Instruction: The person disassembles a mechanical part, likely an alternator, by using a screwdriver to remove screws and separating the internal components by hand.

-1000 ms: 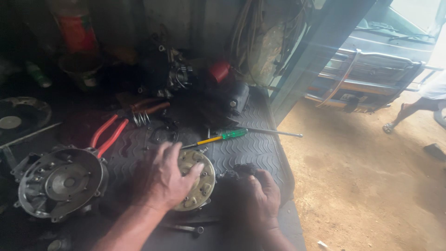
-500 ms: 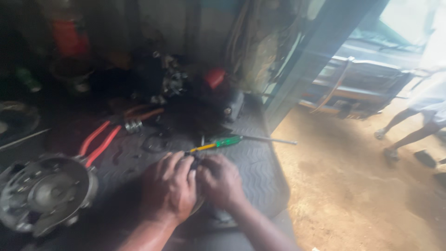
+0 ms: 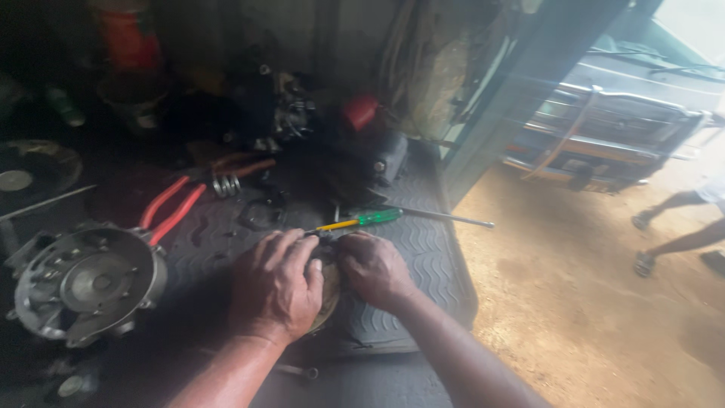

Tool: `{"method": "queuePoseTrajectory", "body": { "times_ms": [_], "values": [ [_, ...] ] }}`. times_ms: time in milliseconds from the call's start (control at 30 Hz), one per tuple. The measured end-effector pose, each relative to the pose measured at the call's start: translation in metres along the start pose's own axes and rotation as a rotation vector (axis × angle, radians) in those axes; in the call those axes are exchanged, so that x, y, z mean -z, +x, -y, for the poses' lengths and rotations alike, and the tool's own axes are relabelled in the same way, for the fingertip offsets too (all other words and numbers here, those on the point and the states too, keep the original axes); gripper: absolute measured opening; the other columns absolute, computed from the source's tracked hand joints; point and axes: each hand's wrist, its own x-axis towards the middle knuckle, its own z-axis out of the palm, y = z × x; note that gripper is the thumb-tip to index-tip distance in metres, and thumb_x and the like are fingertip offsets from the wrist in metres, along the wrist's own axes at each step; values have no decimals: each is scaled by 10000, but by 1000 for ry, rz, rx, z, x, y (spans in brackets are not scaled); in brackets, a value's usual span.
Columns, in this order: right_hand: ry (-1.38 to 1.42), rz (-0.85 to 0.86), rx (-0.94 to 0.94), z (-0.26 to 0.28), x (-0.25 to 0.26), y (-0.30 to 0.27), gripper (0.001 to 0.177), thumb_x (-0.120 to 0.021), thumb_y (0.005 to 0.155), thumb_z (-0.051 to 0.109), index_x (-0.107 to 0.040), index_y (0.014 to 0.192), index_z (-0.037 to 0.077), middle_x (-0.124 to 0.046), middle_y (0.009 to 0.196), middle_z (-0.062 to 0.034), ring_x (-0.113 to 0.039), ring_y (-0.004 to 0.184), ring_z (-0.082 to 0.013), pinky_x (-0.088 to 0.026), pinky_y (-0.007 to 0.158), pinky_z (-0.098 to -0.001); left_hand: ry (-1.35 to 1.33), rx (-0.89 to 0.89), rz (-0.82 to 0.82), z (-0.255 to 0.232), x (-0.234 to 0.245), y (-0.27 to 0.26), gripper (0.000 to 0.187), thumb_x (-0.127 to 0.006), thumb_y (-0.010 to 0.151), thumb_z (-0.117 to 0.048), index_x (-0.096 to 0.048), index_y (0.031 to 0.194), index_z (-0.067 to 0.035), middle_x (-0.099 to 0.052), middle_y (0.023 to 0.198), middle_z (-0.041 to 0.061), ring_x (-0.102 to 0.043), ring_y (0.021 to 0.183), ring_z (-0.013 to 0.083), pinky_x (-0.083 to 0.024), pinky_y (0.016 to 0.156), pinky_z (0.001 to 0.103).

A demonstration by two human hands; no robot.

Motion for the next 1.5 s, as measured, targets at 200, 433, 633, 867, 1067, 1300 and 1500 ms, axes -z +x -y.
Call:
{"method": "queuePoseTrajectory", "body": {
  "times_ms": [200, 433, 633, 867, 1067, 1300, 1500],
  "values": [
    [57, -27, -8, 19, 13, -11, 216, -665, 808, 120, -770, 997, 113, -739, 962, -117, -694, 930, -344, -562, 797, -438, -6, 5, -23, -2, -3, -2, 283, -685, 829, -198, -726, 1079, -73, -703, 1172, 132, -639, 1127, 353, -506, 955, 475],
    [-24, 106, 145, 17, 53, -21, 171, -682, 811, 123, -813, 912, 168, -791, 940, -38, -697, 918, -286, -561, 808, -402, -16, 1, 41, 1, -3, 0, 306, -664, 826, -215, -738, 1098, -96, -703, 1191, 110, -621, 1144, 347, -490, 975, 480],
    [386, 34, -234, 8, 34, -3, 222, -724, 816, 149, -773, 998, 32, -735, 941, -121, -722, 865, -256, -559, 762, -381, 10, -9, 106, 2, -6, 0, 336, -653, 840, -247, -726, 1126, -85, -686, 1224, 106, -604, 1181, 331, -468, 997, 485],
    [93, 86, -290, -5, 1, 11, 181, -721, 824, 204, -781, 942, 80, -744, 934, -145, -701, 889, -365, -549, 754, -444, 20, -24, 70, 5, -6, 2, 314, -658, 841, -221, -724, 1122, -99, -692, 1213, 102, -615, 1161, 348, -484, 987, 484],
    [-256, -171, -177, -12, 18, -8, 146, -644, 865, 88, -758, 950, 120, -739, 965, -120, -700, 932, -356, -547, 791, -454, -11, -14, 61, -5, -4, 1, 300, -658, 826, -200, -720, 1100, -97, -701, 1204, 102, -622, 1158, 345, -490, 985, 483],
    [652, -68, -426, -6, 21, 9, 340, -700, 859, 145, -717, 1183, 44, -760, 1019, -88, -702, 878, -150, -557, 781, -316, 25, 11, 67, 0, -7, -4, 298, -635, 863, -235, -716, 1120, -108, -688, 1221, 127, -597, 1196, 363, -470, 1003, 488],
    [472, 264, -397, -8, 7, 33, 407, -721, 817, 202, -727, 1199, 60, -786, 1048, -120, -744, 942, -201, -580, 835, -352, 12, 4, 73, 3, -7, -3, 315, -638, 862, -235, -709, 1138, -102, -688, 1226, 112, -599, 1176, 356, -467, 1002, 502]
  ]
}}
